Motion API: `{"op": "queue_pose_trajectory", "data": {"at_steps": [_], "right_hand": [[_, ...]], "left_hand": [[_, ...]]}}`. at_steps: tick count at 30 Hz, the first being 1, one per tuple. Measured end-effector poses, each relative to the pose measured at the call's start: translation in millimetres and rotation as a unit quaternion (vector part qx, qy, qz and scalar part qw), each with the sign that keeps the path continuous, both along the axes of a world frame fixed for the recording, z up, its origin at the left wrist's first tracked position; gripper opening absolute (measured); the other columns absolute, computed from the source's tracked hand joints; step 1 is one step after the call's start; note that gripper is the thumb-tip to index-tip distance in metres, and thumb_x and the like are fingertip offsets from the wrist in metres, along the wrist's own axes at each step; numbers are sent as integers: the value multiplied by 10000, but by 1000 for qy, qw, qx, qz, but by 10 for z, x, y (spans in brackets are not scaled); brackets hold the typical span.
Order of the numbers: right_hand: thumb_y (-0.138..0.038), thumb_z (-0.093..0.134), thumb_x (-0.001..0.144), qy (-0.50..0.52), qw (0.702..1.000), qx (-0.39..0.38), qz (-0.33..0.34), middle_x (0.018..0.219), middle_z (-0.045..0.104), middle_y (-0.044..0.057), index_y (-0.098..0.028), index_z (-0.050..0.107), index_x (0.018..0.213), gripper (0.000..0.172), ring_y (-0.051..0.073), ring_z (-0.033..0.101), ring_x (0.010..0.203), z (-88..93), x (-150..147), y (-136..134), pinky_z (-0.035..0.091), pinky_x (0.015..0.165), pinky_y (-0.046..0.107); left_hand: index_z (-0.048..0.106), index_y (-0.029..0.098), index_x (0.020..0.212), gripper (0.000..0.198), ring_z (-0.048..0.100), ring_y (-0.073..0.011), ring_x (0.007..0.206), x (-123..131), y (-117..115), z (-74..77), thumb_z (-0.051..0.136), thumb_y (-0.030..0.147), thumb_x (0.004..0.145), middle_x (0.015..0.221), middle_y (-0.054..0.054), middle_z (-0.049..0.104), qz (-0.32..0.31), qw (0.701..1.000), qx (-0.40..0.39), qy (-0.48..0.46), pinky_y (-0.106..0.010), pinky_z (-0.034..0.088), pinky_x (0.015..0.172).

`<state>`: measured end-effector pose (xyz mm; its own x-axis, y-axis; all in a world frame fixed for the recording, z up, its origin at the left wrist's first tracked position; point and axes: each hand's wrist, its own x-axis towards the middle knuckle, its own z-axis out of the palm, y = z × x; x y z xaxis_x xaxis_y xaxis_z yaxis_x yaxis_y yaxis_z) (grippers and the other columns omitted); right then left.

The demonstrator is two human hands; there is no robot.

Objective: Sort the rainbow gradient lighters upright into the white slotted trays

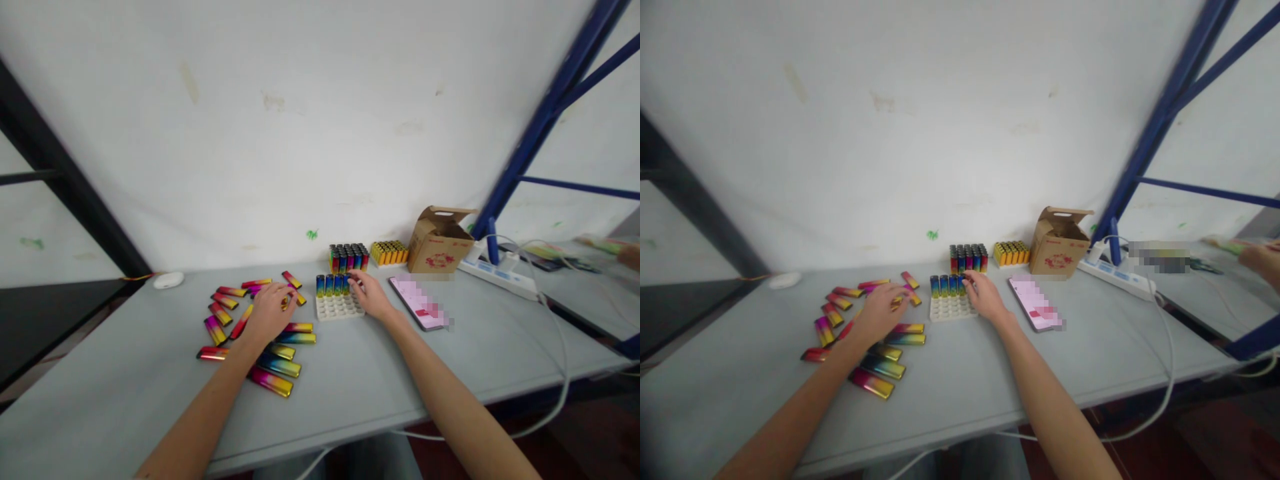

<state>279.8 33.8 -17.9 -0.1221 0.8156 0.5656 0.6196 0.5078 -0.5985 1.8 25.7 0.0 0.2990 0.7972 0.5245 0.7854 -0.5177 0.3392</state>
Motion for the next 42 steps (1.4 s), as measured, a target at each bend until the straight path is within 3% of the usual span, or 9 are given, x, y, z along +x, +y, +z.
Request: {"op": "queue_pose_trajectory", "data": {"at_steps": [5, 8, 11, 15, 17, 20, 27, 35, 42], "right_hand": [[-354, 493, 900, 22, 999, -34, 9, 1001, 683, 111, -149, 603, 1136, 332, 221, 632, 892, 72, 39, -23, 509, 780, 357], [-374, 554, 864, -1, 997, -66, 28, 974, 687, 96, -142, 638, 1062, 316, 216, 628, 878, 132, 88, -50, 498, 797, 353], [-445, 651, 788, -61, 989, -111, 71, 1031, 682, 107, -135, 663, 1042, 401, 250, 621, 945, 155, 143, -60, 478, 878, 393], [-539, 786, 598, -121, 973, -177, 91, 1303, 561, 192, -96, 576, 1254, 819, 345, 527, 1184, 129, 184, -48, 393, 1029, 475], [-541, 825, 525, -140, 967, -191, 91, 1349, 517, 208, -92, 565, 1271, 909, 366, 477, 1245, 116, 187, -41, 362, 1062, 488], [-535, 844, 491, -159, 967, -174, 98, 1320, 532, 197, -106, 592, 1234, 894, 360, 484, 1229, 109, 184, -39, 365, 1059, 485], [-595, 800, 562, -185, 972, -116, 91, 1250, 571, 174, -142, 627, 1182, 787, 359, 490, 1210, 77, 146, -43, 381, 1030, 497], [-658, 758, 586, -185, 969, -138, 86, 1436, 417, 230, -106, 519, 1335, 961, 381, 355, 1355, 34, 79, -48, 298, 1108, 524], [-688, 741, 577, -179, 967, -164, 77, 1466, 384, 234, -108, 469, 1377, 1025, 389, 344, 1369, 31, 109, -42, 284, 1118, 537]], "left_hand": [[685, 154, 983, 288, 564, -319, 1069, -188, 107, -65, 493, 312, 838, 1082, -161, 667, 117, 992, 39, 39, -462, 403, 992], [677, 132, 1032, 331, 559, -306, 1086, -253, 137, -107, 458, 310, 859, 1112, -157, 668, 149, 985, 39, 81, -449, 412, 990], [674, 116, 1070, 356, 551, -289, 1135, -251, 128, -105, 425, 282, 877, 1164, -144, 667, 138, 985, 20, 99, -426, 399, 1016], [671, 136, 1104, 366, 532, -290, 1202, -202, 94, -71, 396, 268, 900, 1187, -121, 677, 125, 985, -4, 115, -448, 369, 1043], [674, 147, 1092, 359, 549, -284, 1188, -184, 78, -56, 392, 269, 904, 1182, -117, 682, 123, 986, -13, 115, -456, 368, 1040], [669, 152, 1097, 348, 583, -275, 1144, -174, 62, -40, 408, 265, 895, 1170, -114, 689, 119, 987, -23, 108, -460, 373, 1032], [687, 126, 1037, 342, 626, -281, 1043, -182, 80, -30, 401, 242, 889, 1087, -142, 707, 109, 990, 0, 92, -430, 430, 969], [673, 117, 1012, 322, 605, -296, 1028, -116, 62, -88, 404, 240, 883, 1064, -163, 677, 117, 990, 18, 75, -446, 450, 956], [643, 129, 1063, 373, 595, -255, 1061, -113, 44, -33, 320, 142, 875, 1113, -152, 645, 65, 998, -9, 4, -424, 452, 988]]}}
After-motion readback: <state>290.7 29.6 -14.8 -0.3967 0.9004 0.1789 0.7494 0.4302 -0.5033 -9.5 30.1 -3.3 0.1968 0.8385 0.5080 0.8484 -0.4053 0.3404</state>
